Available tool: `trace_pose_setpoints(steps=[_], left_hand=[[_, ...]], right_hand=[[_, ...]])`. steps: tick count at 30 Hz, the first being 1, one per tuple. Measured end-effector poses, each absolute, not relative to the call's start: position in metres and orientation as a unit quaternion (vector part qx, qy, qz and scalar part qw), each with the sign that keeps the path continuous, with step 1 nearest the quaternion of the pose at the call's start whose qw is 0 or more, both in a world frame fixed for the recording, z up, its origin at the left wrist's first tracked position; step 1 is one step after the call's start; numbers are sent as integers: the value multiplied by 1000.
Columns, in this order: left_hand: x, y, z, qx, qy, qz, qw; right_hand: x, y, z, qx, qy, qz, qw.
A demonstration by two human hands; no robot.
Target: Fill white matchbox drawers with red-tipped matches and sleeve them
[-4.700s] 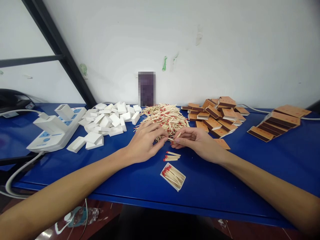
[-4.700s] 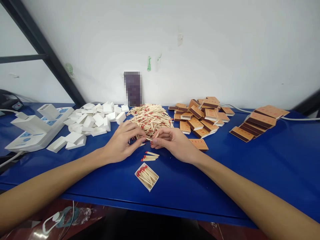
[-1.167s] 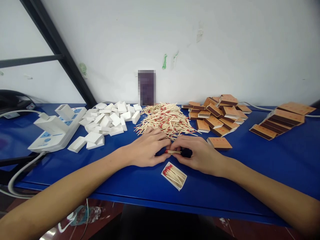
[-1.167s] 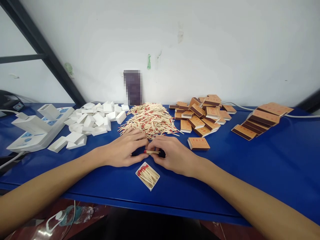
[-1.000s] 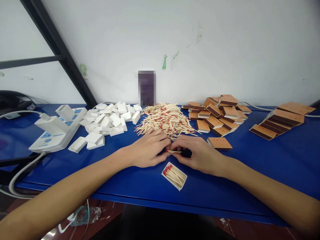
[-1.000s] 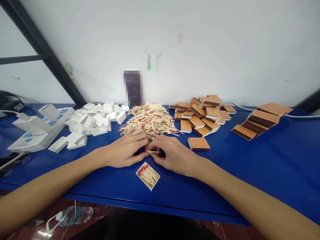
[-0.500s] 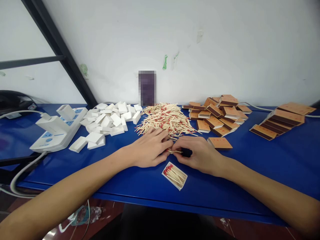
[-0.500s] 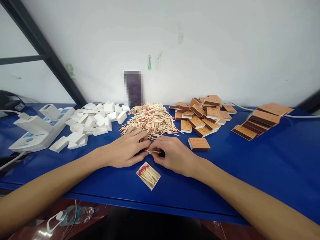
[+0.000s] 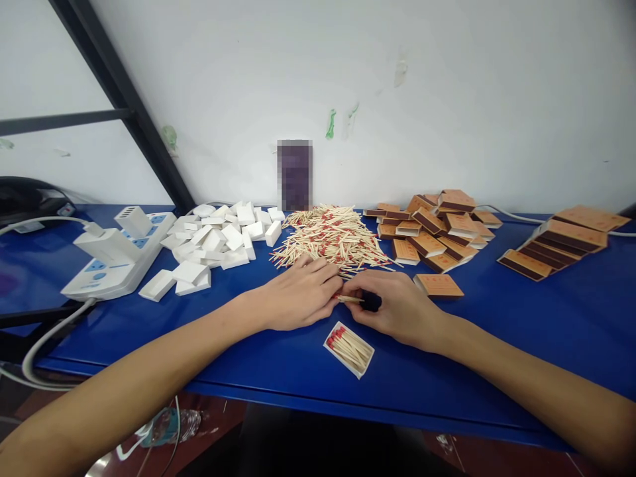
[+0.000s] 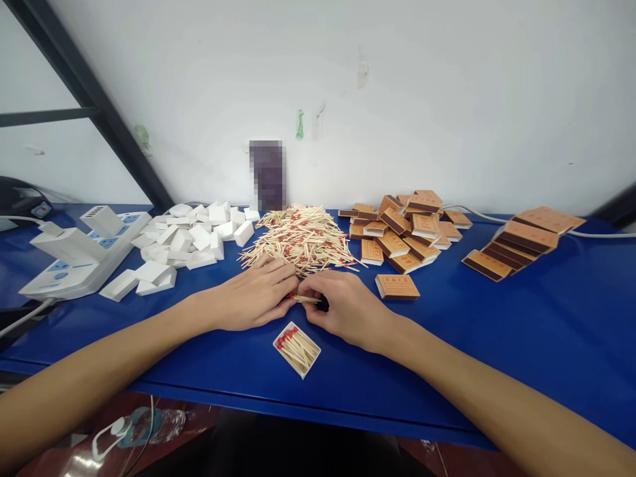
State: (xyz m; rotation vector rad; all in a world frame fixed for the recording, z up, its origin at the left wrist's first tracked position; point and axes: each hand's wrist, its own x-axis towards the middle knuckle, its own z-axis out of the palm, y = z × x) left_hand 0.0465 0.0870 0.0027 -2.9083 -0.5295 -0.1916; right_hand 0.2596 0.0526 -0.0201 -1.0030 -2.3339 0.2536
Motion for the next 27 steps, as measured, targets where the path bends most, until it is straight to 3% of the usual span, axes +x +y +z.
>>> trace_pose_setpoints(steps=[20,27], left_hand=[[44,87,4,-979,-178,-80,53],[43,76,14,-986,-118,-120,5]], right_hand=[[261,52,-17,-361,-870,121,314],[258,25,6,-341,-864,192,318]])
